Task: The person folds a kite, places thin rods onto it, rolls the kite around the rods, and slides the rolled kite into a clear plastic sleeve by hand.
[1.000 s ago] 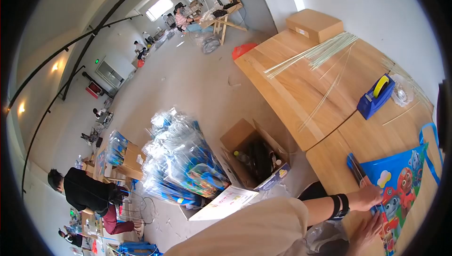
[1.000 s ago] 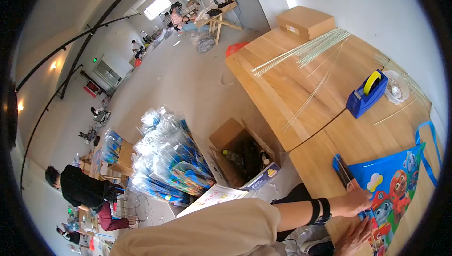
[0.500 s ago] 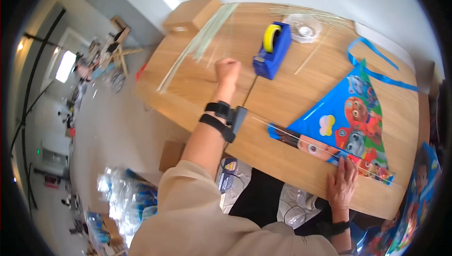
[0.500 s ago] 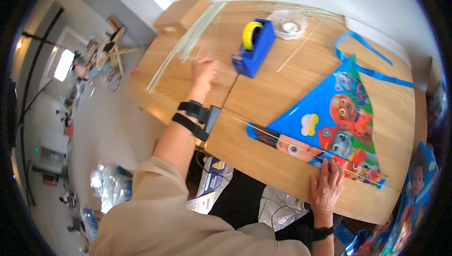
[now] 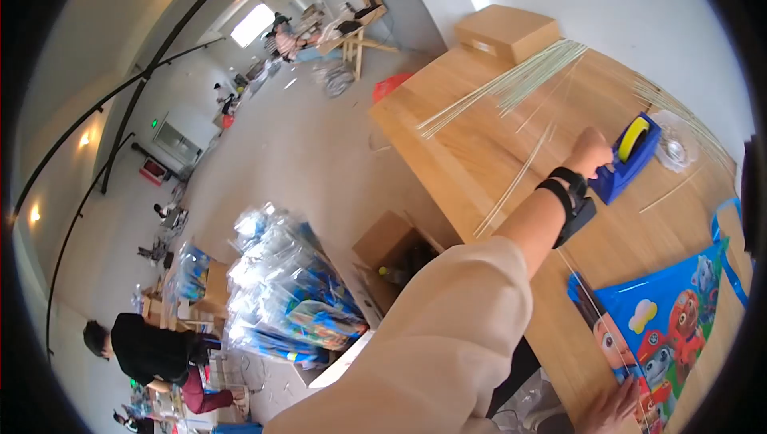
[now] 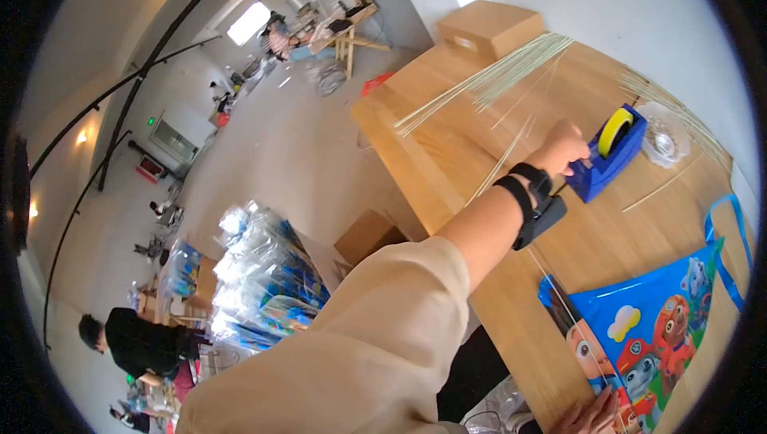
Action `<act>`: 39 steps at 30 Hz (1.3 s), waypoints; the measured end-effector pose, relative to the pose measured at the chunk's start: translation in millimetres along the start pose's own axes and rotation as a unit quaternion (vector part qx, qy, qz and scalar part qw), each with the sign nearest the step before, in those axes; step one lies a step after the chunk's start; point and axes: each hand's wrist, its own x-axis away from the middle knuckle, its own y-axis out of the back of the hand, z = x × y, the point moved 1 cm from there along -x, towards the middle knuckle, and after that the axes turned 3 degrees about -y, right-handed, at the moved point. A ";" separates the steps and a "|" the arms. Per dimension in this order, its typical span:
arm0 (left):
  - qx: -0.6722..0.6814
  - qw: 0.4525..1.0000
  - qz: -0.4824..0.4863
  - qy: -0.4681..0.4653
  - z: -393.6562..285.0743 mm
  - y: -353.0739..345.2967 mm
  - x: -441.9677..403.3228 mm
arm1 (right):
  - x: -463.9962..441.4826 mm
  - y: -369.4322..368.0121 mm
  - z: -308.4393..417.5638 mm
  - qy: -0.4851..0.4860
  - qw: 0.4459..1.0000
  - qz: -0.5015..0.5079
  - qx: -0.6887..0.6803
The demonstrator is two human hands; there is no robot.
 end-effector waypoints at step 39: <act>0.343 0.930 0.085 0.100 40.9 -26.9 98.3 | -3.9 11.9 4.7 -0.045 0.996 -0.069 -0.034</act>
